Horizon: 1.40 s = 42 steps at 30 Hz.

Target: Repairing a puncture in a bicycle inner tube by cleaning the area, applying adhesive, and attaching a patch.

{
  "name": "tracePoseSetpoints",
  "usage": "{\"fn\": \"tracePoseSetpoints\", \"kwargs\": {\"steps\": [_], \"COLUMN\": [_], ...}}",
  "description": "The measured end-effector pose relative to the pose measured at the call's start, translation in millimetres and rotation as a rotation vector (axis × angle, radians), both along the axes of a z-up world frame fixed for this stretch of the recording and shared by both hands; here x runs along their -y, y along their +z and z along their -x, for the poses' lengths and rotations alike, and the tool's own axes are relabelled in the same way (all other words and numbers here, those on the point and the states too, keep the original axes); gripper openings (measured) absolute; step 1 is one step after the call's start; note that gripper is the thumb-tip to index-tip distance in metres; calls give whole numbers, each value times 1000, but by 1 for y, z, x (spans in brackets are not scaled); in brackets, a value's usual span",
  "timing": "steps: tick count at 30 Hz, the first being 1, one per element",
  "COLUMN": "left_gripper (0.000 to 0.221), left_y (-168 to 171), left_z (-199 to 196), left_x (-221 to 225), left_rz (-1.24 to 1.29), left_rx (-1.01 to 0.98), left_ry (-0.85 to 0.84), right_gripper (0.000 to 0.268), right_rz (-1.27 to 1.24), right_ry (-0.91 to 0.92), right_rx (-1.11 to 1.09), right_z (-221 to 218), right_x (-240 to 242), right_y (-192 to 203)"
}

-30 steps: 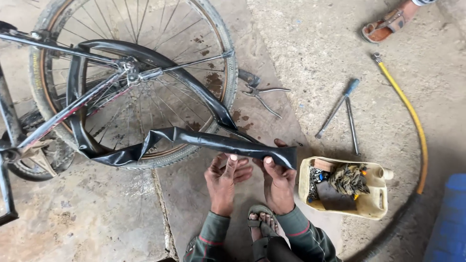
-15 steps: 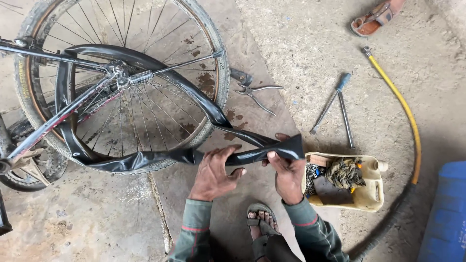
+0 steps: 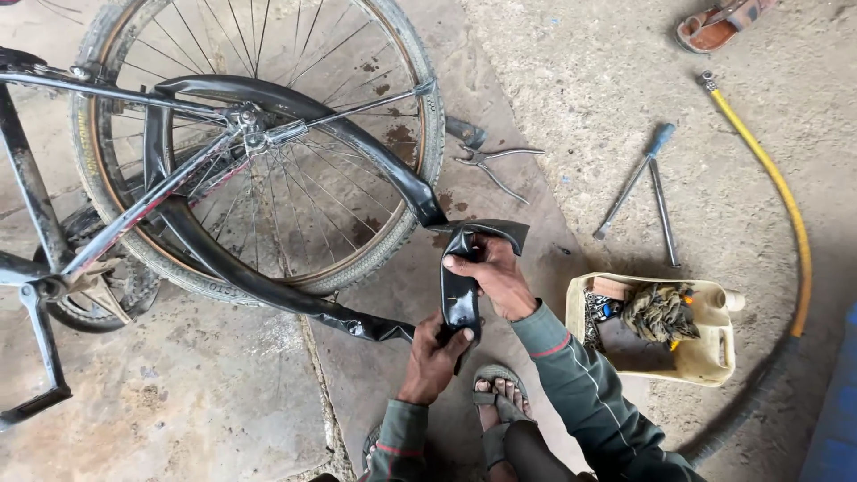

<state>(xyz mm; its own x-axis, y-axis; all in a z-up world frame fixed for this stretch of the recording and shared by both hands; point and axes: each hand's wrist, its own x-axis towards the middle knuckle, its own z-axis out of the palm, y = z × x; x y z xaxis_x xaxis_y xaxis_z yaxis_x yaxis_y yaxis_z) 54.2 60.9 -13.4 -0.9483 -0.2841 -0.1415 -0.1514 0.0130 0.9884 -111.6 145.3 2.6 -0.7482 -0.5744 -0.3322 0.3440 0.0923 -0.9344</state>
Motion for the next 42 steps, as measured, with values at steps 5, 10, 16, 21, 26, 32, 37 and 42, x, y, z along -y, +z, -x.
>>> {"fn": "tracePoseSetpoints", "kwargs": {"steps": [5,10,16,21,26,32,37,42], "left_gripper": [38,40,52,52,47,64,55,43], "left_y": [7,-21,-101,-153,-82,-11,-14,-21], "left_z": [1,14,51,51,71,95,102,120], "left_x": [-4,21,63,49,21,7,9,12], "left_rz": [-530,674,-806,-574,-838,-976,-864,-784], "left_rx": [-110,525,49,249,236,-2,-108,89], "left_ry": [20,-121,-190,-47,-81,-248,-198,-114], "right_gripper": [32,32,39,37,41,24,51,27], "right_rz": [3,-280,-366,-605,-303,-903,-1294,-1022], "right_ry": [10,128,295,81,-63,-405,-365,-650], "right_rx": [-126,-111,-762,-940,-936,-748,-838,-975], "right_z": [-4,-6,6,-13,-19,12,29,15], "right_x": [3,7,3,-14,-70,-210,-304,-314], "right_y": [-1,67,33,41,-18,-54,-140,-83]}}
